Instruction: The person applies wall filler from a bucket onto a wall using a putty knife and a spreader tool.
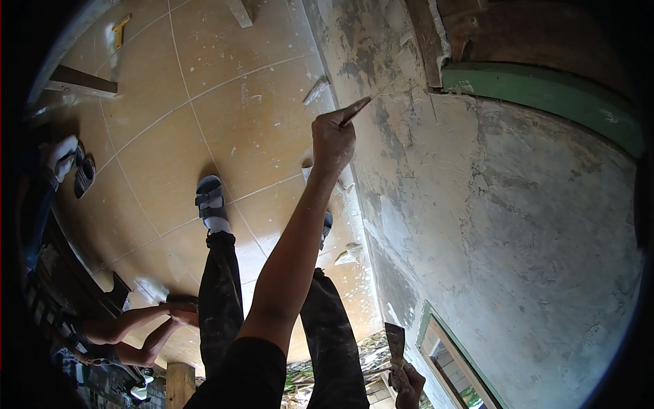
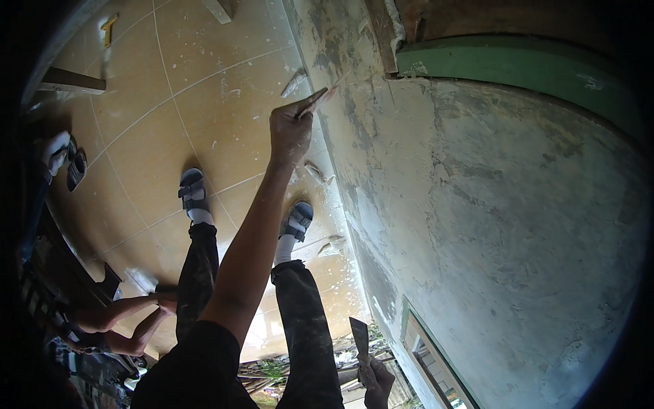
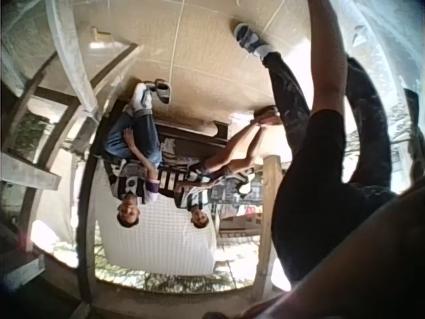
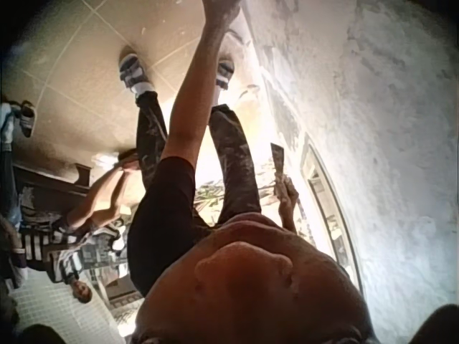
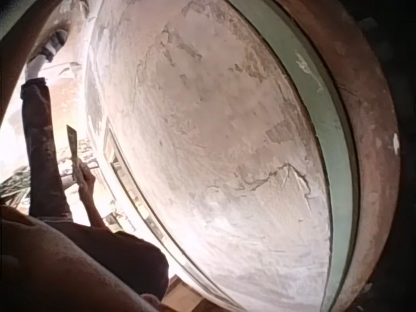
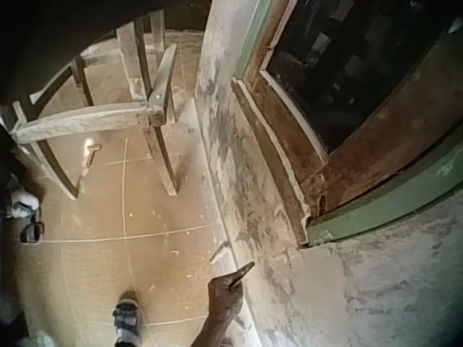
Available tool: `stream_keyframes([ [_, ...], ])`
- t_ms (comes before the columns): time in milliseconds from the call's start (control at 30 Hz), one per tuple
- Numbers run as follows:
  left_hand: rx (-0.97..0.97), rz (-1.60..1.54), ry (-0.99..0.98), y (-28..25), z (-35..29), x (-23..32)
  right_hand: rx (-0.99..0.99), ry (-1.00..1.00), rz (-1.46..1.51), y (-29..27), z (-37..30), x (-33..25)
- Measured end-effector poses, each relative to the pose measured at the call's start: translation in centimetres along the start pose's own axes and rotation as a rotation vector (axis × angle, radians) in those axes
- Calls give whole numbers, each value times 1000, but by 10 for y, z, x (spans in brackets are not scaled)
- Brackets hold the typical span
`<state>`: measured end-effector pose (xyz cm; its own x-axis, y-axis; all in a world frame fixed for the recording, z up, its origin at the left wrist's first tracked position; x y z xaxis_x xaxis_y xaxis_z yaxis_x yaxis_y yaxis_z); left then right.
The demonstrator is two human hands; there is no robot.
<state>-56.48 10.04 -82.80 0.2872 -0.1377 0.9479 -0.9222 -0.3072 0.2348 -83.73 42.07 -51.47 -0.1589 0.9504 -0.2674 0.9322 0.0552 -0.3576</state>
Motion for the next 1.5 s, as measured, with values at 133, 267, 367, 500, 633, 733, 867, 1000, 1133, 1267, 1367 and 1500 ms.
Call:
stream_keyframes([
  [133,23,39,90,4,36,29,13,-84,-75,-6,-2,4],
  [267,-83,88,115,21,35,33,26,-60,-32,-2,1,-2],
  [367,-95,94,143,11,31,24,24,-74,-34,3,-2,-4],
  [500,-62,4,109,37,18,14,26,-77,-38,1,-1,2],
  [633,-236,95,88,68,-19,2,-8,-38,-13,-1,-1,9],
  [733,-158,57,10,27,-31,3,21,-39,43,1,-1,11],
  [867,57,172,43,7,21,53,-50,-199,-157,9,-9,-5],
  [1000,25,10,63,29,56,53,27,-224,-87,3,-4,3],
  [1133,20,-2,161,85,5,22,-64,-222,-168,14,0,1],
  [1267,-149,9,90,93,-77,-5,-56,-277,-153,16,-3,1],
  [1367,127,26,106,52,-53,-2,-29,-254,-91,17,-6,-2],
  [1500,158,-31,69,18,62,49,22,-67,-42,7,-5,6],
])
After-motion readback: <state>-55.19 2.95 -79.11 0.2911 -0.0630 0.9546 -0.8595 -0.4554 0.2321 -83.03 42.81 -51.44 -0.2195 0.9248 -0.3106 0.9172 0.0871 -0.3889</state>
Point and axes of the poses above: each hand's wrist, its own z-axis towards the middle knuckle, its own y-axis out of the palm, x = y × z, the point moved 4 cm from there along z, towards the middle knuckle, and after that the axes turned 10 degrees about -x, right-handed, at the moved point
